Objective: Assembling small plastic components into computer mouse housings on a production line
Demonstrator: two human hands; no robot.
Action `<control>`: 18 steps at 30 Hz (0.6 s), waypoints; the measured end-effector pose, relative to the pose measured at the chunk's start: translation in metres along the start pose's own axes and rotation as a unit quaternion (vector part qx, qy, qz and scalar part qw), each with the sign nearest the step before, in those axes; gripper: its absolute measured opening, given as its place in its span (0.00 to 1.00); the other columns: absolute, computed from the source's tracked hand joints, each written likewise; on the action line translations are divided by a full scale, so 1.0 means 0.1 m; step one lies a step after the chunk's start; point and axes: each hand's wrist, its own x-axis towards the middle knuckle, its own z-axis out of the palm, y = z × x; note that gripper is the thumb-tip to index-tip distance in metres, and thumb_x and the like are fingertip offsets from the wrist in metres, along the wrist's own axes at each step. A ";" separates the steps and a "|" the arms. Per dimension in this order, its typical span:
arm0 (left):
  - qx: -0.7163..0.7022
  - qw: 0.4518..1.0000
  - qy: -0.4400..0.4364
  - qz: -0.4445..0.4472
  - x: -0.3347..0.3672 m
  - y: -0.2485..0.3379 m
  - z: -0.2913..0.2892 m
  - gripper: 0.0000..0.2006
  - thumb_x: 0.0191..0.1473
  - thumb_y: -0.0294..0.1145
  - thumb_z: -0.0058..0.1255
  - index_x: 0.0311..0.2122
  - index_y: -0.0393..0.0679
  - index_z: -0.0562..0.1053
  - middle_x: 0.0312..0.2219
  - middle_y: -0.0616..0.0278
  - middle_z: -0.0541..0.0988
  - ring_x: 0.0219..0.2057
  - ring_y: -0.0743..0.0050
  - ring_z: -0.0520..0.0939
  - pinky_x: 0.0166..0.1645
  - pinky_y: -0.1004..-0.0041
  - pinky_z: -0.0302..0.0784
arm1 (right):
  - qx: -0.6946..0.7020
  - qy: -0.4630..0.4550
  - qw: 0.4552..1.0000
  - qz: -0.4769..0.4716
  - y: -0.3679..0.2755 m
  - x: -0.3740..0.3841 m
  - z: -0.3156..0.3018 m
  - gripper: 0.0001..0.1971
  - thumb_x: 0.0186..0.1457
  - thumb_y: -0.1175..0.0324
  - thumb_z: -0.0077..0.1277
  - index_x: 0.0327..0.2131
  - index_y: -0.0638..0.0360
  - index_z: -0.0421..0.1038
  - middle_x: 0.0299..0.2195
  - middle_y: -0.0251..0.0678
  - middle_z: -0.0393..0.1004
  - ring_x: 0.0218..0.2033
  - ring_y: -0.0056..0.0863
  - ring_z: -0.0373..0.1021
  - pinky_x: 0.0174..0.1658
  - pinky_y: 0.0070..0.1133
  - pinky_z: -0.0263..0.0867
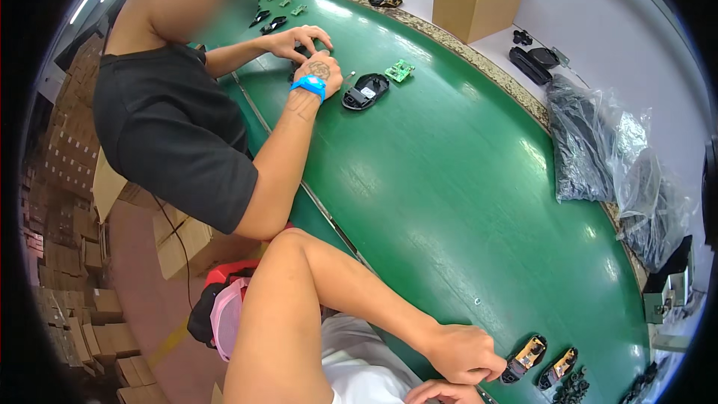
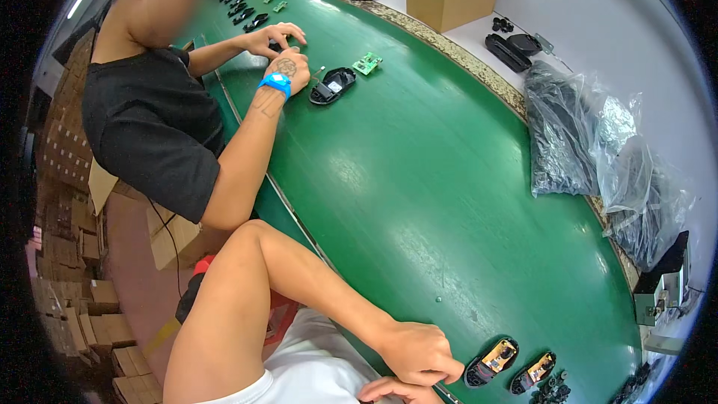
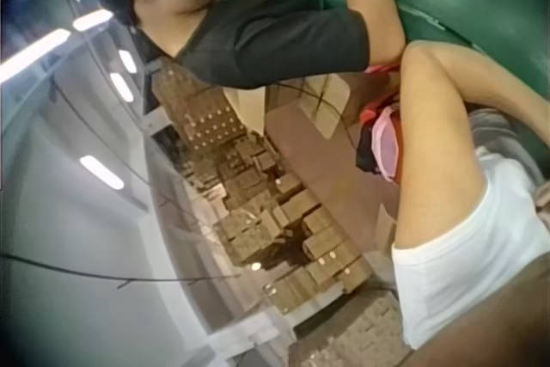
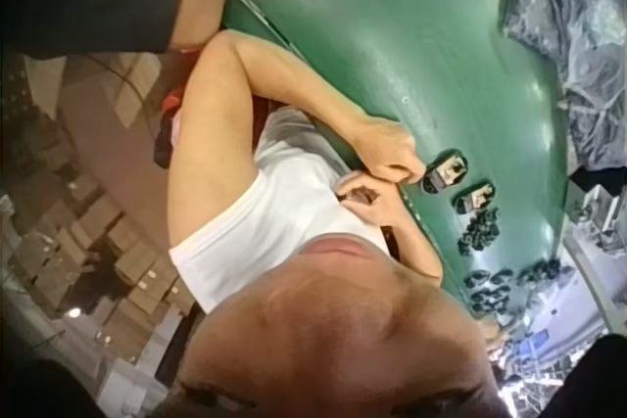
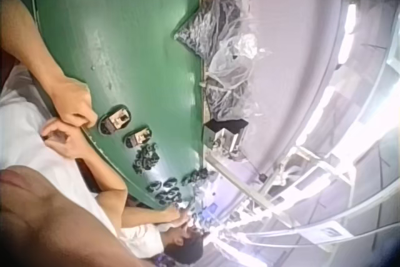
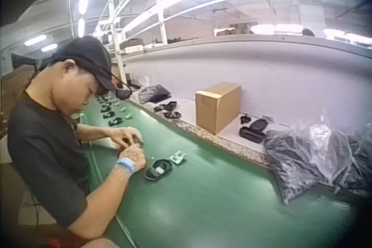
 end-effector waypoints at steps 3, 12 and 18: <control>0.024 0.999 -0.014 0.017 -0.12 0.01 0.04 0.05 0.46 0.25 0.48 0.29 0.43 0.74 0.12 0.55 0.74 0.15 0.48 0.76 0.21 0.55 0.69 | -0.010 -0.042 0.999 -0.024 0.08 0.04 0.00 0.10 0.56 0.81 0.60 0.43 0.65 0.78 0.41 0.41 0.78 0.43 0.31 0.74 0.47 0.27 0.70; 0.023 0.999 -0.042 0.011 -0.01 -0.01 -0.08 0.03 0.48 0.29 0.51 0.30 0.45 0.75 0.17 0.55 0.77 0.17 0.49 0.79 0.22 0.55 0.73 | 0.035 -0.067 0.997 -0.002 0.04 0.04 -0.08 0.16 0.57 0.75 0.61 0.49 0.67 0.75 0.48 0.47 0.76 0.48 0.39 0.73 0.53 0.32 0.69; 0.069 0.996 -0.047 -0.025 0.02 0.02 -0.36 0.10 0.45 0.19 0.55 0.33 0.45 0.81 0.19 0.62 0.80 0.15 0.68 0.78 0.20 0.70 0.74 | -0.002 -0.153 0.987 -0.048 -0.04 0.23 -0.39 0.16 0.57 0.74 0.57 0.49 0.63 0.75 0.43 0.33 0.79 0.45 0.23 0.74 0.49 0.25 0.72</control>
